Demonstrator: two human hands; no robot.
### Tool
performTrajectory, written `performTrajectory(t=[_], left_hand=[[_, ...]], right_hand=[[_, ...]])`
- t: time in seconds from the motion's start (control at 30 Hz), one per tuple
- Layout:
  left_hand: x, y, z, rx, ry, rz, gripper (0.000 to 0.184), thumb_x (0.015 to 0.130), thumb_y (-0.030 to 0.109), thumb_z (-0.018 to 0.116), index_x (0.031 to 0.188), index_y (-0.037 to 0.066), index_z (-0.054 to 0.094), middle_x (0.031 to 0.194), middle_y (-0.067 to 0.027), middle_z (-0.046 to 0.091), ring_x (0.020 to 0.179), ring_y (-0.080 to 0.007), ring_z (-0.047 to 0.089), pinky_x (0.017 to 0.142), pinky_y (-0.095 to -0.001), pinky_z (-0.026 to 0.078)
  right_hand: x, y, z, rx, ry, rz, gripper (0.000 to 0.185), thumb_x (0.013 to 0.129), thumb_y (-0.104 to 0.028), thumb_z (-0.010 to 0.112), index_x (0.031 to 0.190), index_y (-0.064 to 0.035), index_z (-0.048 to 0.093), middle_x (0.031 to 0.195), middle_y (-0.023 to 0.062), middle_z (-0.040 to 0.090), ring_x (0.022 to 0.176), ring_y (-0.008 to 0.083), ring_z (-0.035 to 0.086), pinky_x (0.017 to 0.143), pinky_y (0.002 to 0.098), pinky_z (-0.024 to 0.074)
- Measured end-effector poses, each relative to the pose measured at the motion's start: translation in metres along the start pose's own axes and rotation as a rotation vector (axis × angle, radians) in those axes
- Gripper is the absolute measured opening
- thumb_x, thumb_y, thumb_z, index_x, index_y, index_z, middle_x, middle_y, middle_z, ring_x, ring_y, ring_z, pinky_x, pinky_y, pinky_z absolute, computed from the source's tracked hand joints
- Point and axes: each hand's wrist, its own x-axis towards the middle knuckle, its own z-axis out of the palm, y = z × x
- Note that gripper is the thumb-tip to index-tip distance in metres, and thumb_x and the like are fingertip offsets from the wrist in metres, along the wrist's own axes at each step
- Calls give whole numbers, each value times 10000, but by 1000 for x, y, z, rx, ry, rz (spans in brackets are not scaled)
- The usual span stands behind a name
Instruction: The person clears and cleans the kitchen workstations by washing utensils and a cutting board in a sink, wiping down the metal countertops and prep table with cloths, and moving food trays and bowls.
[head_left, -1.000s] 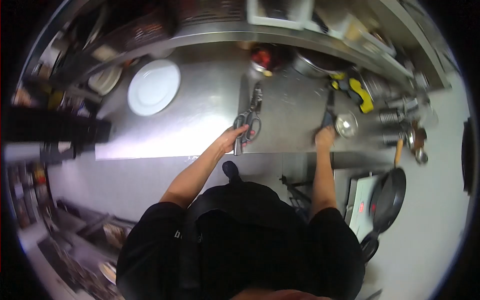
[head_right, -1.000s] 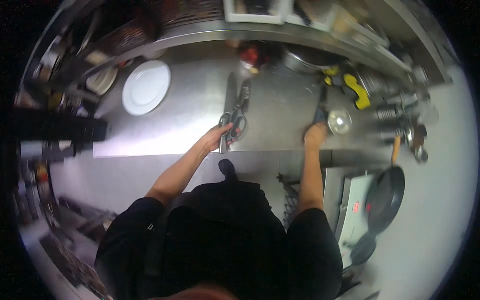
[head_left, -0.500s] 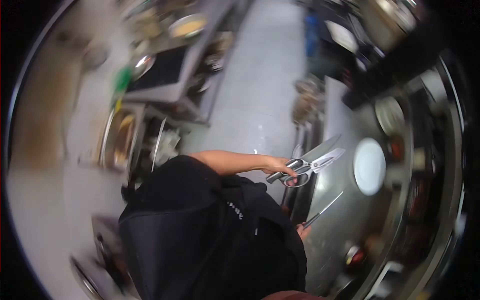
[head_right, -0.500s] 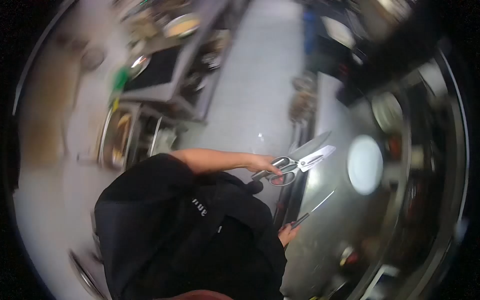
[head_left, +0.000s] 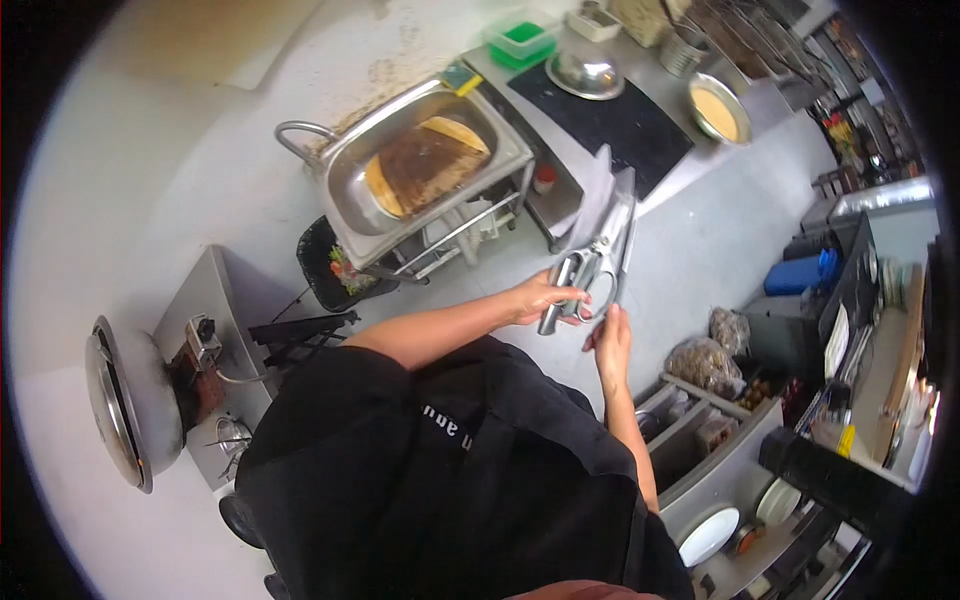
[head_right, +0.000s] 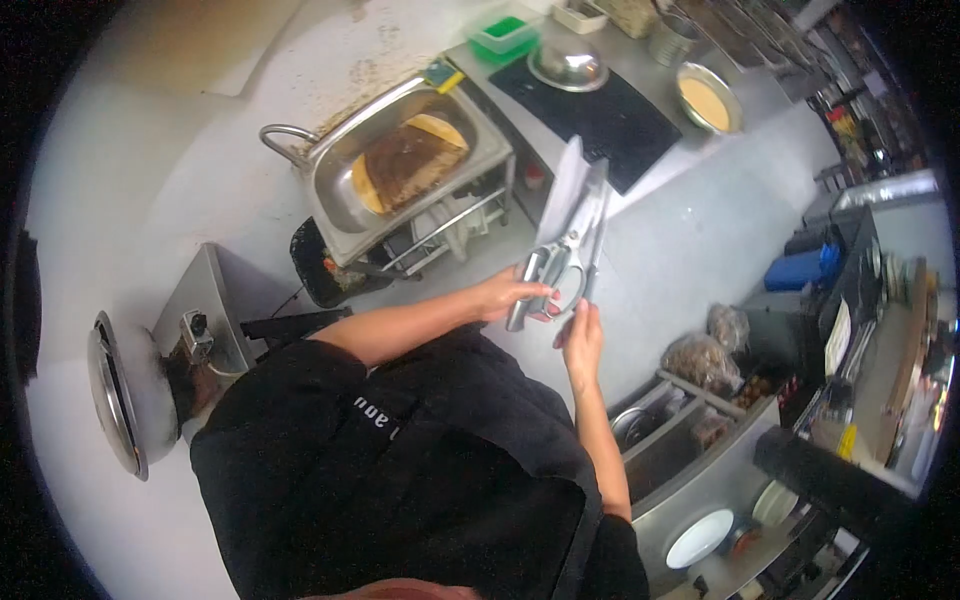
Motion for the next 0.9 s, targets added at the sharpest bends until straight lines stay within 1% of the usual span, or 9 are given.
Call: performTrajectory(t=[0.13,0.33,0.4,0.5,0.6,0.67,0.77,0.8,0.9], left_hand=[[-44,66,-70,-61,265,138,360,843,85,616,1173,36,483,999,-125,600,917,-258,614,768,-434,549],[-50,102,-198,-219,505,260,299,864,171,603,1098,26,486,946,-132,597,796,-266,628,699,-393,579],[-45,114,-230,-289,550,205,290,866,185,601,1084,29,491,941,-133,595,786,-268,627,679,-378,578],[-37,126,-276,-156,693,121,317,876,285,593,1073,49,516,899,-98,588,794,-251,608,634,-364,539],[-49,159,-242,179,684,41,531,870,477,544,1220,80,492,1143,-94,579,987,-223,577,825,-373,497],[-48,166,-272,502,877,-207,700,882,569,444,1359,59,391,1304,-112,489,1138,-264,474,1006,-355,302],[-33,171,-350,1665,1202,82,777,860,572,458,1343,-27,343,1317,-244,393,1151,-381,420,953,-517,333],[-14,161,-307,1911,1517,482,730,849,494,538,1290,-65,373,1225,-297,428,1091,-445,431,943,-532,339],[43,149,-176,1823,1115,867,693,839,411,603,1279,-67,362,1213,-294,420,1094,-463,414,952,-527,334]], right_hand=[[71,-32,108,-233,-220,-57,420,965,-395,375,810,-21,488,544,48,438,413,128,460,354,288,373],[172,-27,244,-689,-372,-352,419,891,-371,481,983,35,531,886,306,596,884,464,569,766,473,454],[199,-23,286,-599,-427,-580,356,867,-284,496,1017,35,544,907,295,601,883,444,584,769,480,459],[211,-40,314,-829,-637,-469,286,813,-207,524,984,12,594,891,270,616,860,418,599,763,481,466],[205,-36,308,-908,-721,-339,314,750,-160,559,1054,-120,629,918,195,645,855,361,620,752,445,486],[208,6,291,-693,-640,-502,326,696,-127,588,1014,-111,655,876,176,655,816,347,629,716,439,501],[196,21,219,-742,-516,-379,280,713,-145,570,965,-61,661,868,180,653,827,358,628,744,437,500],[165,9,170,-593,-346,-412,266,737,-162,555,961,-67,664,898,184,652,853,350,626,770,433,492],[116,2,66,-558,-188,-118,274,787,-171,534,1010,-71,657,967,170,650,917,334,615,803,430,480]])
